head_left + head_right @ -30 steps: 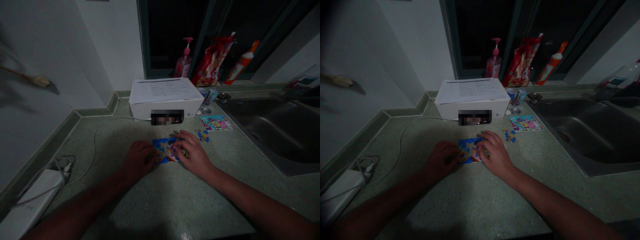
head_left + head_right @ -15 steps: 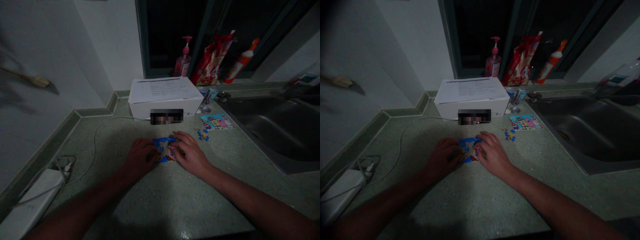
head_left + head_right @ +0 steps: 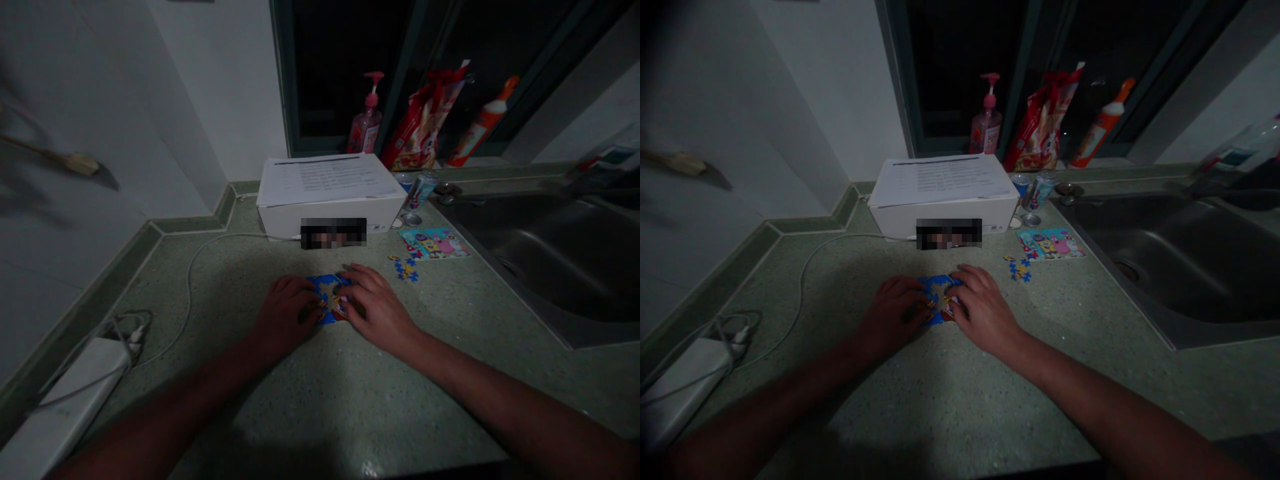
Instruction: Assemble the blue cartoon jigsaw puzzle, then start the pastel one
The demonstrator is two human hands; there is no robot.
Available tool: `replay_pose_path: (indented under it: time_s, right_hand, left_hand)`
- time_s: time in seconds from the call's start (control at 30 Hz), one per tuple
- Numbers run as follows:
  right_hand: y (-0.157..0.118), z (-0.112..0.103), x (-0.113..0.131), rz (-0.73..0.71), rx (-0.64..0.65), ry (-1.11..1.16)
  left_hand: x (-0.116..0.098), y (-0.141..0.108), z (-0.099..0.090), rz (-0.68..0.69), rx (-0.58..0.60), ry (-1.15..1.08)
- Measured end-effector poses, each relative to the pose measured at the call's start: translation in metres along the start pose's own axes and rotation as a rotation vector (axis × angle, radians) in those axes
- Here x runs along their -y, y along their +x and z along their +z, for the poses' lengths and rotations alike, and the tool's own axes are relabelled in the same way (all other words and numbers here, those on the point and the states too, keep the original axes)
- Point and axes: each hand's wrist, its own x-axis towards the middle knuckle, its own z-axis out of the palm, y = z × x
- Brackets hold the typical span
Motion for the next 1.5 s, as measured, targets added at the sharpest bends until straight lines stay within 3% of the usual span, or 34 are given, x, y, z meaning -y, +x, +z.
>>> replay_pose_path:
  time_s: [0.53, 0.87, 1.23, 1.5]
  right_hand:
    - [0.003, 0.000, 0.004, -0.094, 0.062, 0.026]
    - [0.005, -0.001, 0.007, -0.098, 0.068, 0.034]
    - [0.006, 0.002, -0.007, -0.052, 0.053, -0.038]
    - [0.006, -0.001, 0.005, -0.115, -0.037, 0.013]
  left_hand:
    - [-0.002, 0.001, -0.001, 0.087, -0.037, -0.031]
    - [-0.003, 0.001, 0.000, 0.071, -0.030, -0.069]
    - [-0.003, 0.001, -0.001, 0.087, -0.040, -0.034]
    - [-0.007, 0.000, -0.002, 0.034, -0.041, -0.043]
